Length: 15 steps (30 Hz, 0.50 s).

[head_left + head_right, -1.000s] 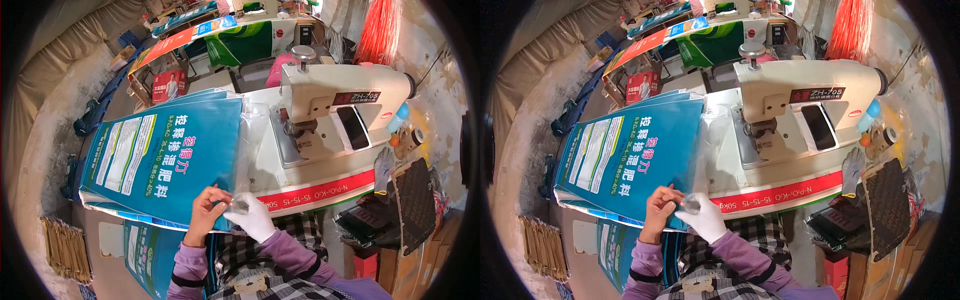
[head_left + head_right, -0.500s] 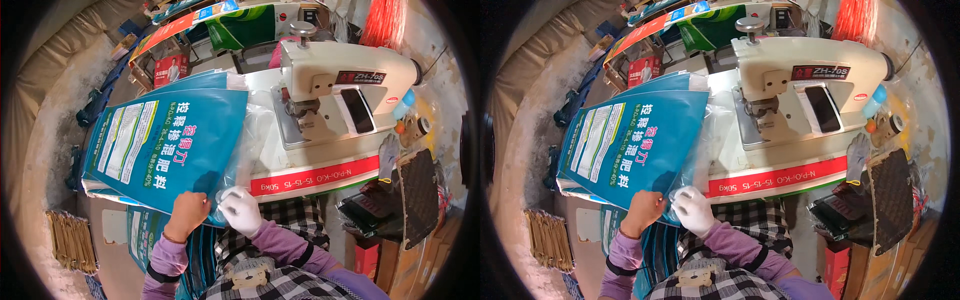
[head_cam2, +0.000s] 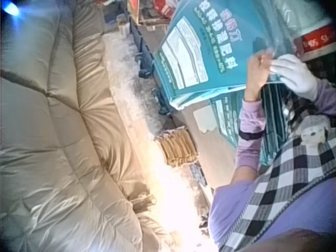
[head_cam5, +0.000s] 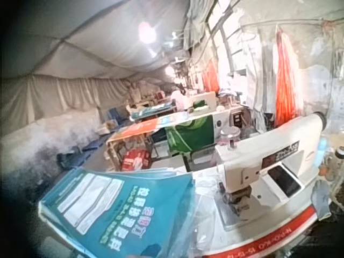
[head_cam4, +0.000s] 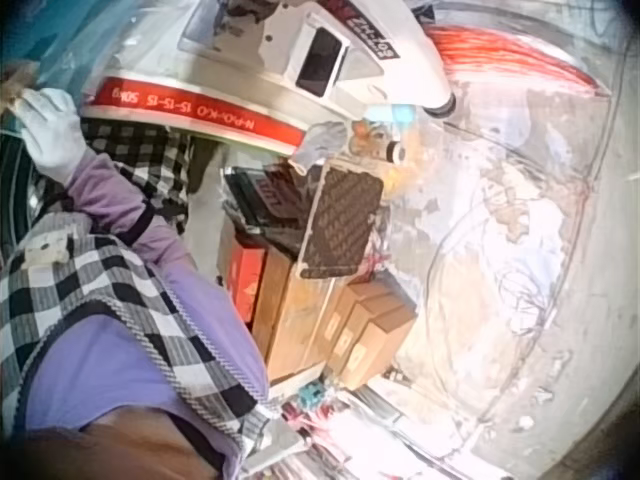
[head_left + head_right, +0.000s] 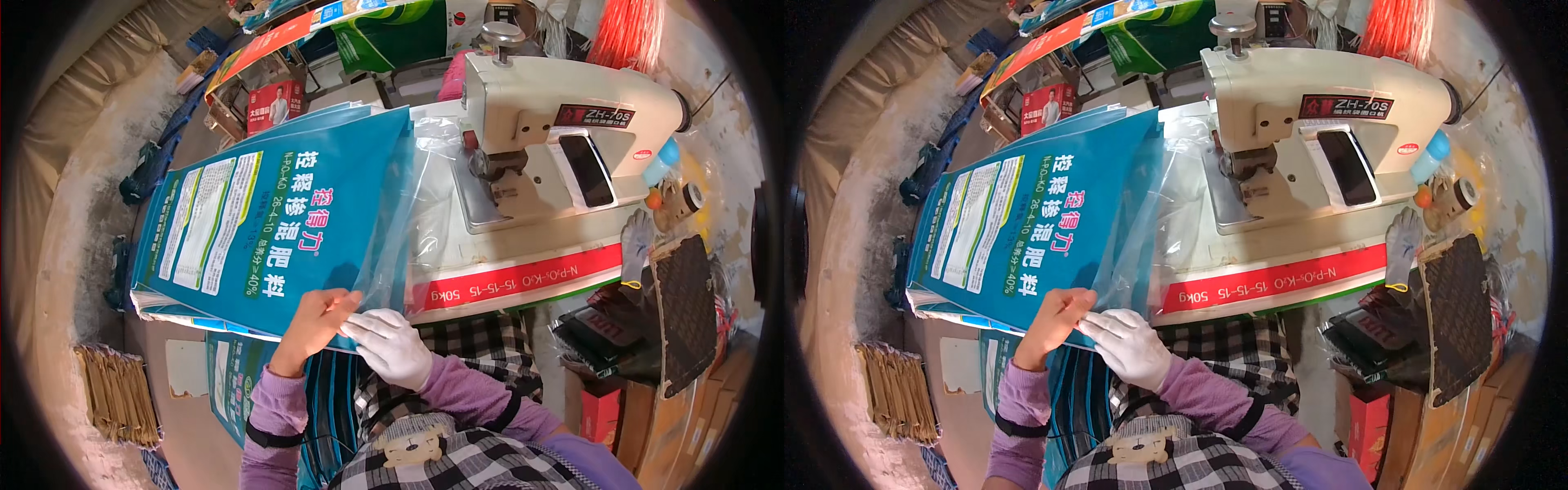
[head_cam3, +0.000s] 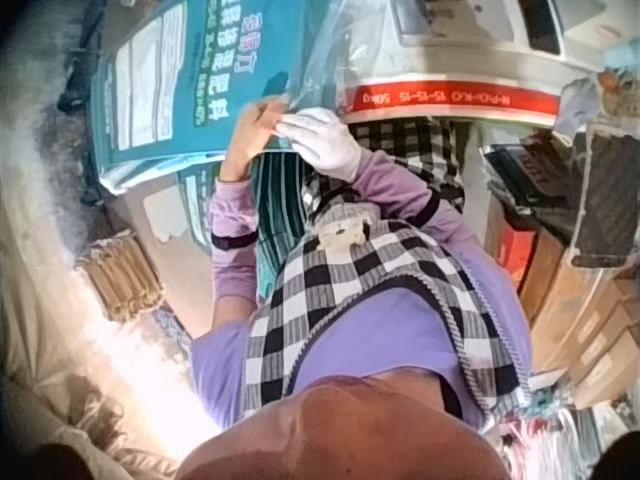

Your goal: The person is using an industrial sewing machine to stitch and seal the tops of large plastic fertilizer bags.

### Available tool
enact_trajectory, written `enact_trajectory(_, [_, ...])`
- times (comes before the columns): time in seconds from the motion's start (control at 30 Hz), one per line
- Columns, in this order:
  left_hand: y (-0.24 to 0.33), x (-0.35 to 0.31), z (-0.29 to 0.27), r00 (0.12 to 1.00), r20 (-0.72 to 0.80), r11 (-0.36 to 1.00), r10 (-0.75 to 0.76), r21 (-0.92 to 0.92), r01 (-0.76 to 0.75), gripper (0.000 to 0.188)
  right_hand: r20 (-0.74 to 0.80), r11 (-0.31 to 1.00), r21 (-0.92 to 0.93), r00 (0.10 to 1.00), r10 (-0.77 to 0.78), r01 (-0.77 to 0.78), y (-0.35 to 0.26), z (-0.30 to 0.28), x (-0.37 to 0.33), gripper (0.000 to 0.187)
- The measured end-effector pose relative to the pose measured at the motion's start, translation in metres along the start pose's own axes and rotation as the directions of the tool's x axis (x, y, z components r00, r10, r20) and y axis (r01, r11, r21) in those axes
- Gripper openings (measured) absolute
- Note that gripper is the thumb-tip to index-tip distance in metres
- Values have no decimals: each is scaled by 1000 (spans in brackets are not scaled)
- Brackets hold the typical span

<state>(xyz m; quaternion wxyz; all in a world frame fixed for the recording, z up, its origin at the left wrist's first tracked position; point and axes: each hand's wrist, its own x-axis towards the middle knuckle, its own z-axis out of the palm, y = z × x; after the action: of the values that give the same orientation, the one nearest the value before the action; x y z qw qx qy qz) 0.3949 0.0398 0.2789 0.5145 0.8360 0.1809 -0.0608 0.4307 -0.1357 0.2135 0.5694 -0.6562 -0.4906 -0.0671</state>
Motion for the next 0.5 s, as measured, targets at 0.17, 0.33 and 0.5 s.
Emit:
enact_trajectory(0.17, [-11,10,-5,995,103,968,17,245,-42,48,115,980,-32,974,-193,198,9,5,-8,42])
enact_trajectory(0.33, [-15,-11,-8,990,85,949,115,283,-135,36,-33,930,364,998,-47,56,-7,2,-4,28])
enact_trajectory(0.5, [36,-76,-12,845,-429,830,319,557,-30,14,271,983,-128,949,159,-128,35,50,21,29])
